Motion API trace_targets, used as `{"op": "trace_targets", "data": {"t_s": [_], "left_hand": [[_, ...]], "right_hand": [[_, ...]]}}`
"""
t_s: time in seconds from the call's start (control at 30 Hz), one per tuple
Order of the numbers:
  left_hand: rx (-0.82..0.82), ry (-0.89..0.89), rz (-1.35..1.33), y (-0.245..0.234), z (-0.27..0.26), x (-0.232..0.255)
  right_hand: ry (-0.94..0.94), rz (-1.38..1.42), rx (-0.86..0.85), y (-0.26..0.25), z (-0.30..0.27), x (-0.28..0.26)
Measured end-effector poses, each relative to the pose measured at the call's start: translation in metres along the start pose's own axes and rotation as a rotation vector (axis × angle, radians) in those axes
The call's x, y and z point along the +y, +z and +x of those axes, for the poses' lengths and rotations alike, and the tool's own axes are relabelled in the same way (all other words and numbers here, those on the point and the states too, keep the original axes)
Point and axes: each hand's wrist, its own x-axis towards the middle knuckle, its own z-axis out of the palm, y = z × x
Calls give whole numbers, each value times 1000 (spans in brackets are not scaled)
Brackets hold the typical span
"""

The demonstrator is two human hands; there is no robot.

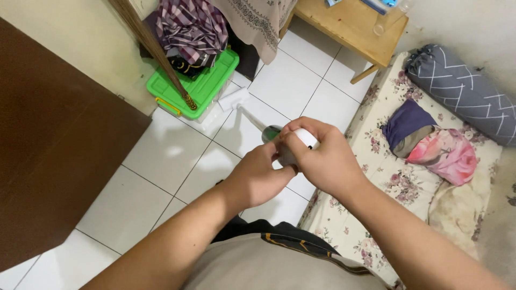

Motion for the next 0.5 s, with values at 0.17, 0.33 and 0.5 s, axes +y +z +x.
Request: {"op": "trace_targets", "data": {"t_s": [0.17,0.33,0.5], "left_hand": [[-64,-101,108,-13,-7,17],[-93,5,-22,-3,-4,5],[-118,-84,45,17,-4,-7]], "right_hand": [[49,-74,-6,-1,-14,-23],[162,46,2,-8,-14,-16],[-28,-131,48,3,4,20]]}}
